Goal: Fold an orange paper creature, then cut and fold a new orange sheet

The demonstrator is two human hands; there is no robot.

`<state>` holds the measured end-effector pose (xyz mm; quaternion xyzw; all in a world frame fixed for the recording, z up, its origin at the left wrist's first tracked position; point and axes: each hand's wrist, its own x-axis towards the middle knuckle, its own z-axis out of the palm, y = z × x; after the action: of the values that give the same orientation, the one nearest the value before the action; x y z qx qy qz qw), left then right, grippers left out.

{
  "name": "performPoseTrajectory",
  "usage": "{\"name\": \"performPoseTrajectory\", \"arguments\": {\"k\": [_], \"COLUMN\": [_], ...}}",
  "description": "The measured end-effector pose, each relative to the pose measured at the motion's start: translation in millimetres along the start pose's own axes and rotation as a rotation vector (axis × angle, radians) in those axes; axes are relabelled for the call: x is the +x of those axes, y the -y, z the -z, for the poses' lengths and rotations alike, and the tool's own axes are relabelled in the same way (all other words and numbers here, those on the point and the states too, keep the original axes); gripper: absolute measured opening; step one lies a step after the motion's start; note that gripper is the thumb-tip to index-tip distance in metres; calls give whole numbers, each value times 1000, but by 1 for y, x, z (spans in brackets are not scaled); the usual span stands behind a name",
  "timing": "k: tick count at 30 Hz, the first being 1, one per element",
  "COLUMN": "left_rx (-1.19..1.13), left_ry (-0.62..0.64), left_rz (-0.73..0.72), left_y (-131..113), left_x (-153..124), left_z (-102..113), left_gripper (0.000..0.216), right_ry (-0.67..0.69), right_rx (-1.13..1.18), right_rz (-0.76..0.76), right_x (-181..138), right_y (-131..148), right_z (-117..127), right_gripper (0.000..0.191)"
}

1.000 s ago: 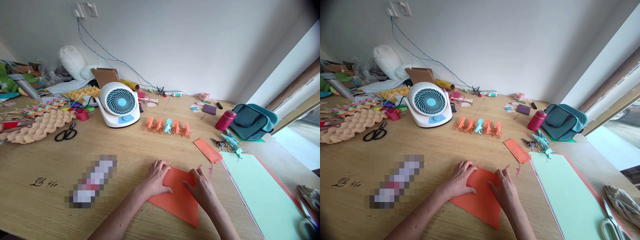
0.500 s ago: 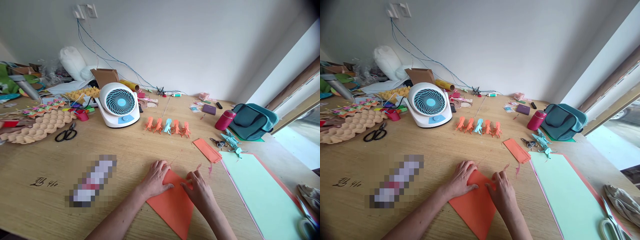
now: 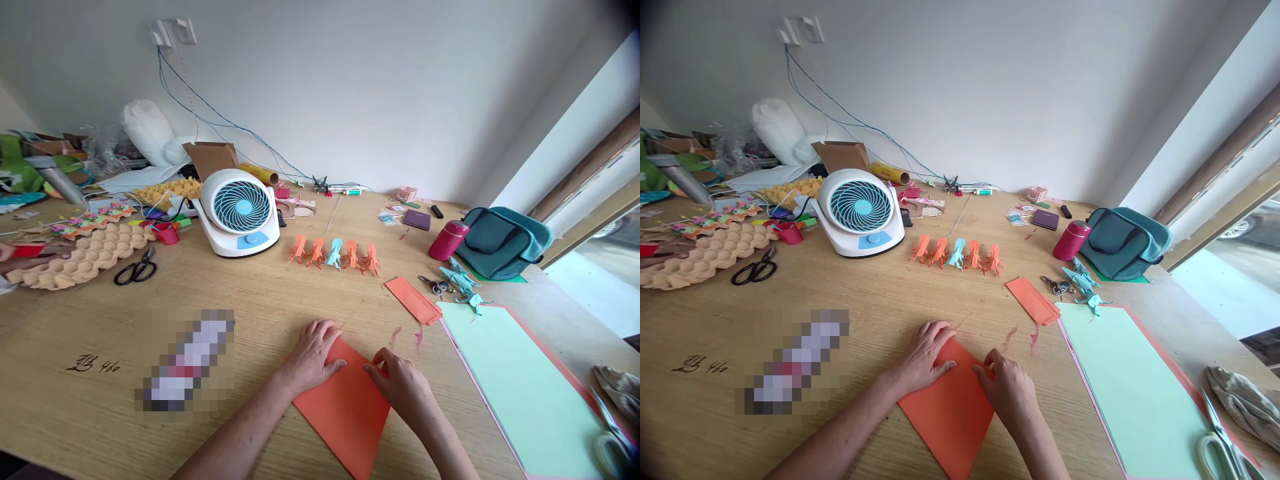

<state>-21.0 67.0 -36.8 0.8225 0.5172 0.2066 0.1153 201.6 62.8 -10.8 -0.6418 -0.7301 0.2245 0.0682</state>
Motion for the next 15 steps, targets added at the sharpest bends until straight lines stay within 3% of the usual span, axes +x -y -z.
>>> {"name": "performPoseTrajectory", "arguments": {"k": [15], "left_rx": [-27], "left_ry": [-17], "left_rz": [-3], "left_y": [-3], "left_x": [0], "left_z": [7], "left_gripper": [39], "right_ry": [-12], "right_rx": [99], "right_rz": [172], "right_x": [-1], "right_y": [3], "right_z": [-5], "right_gripper": [21]}}
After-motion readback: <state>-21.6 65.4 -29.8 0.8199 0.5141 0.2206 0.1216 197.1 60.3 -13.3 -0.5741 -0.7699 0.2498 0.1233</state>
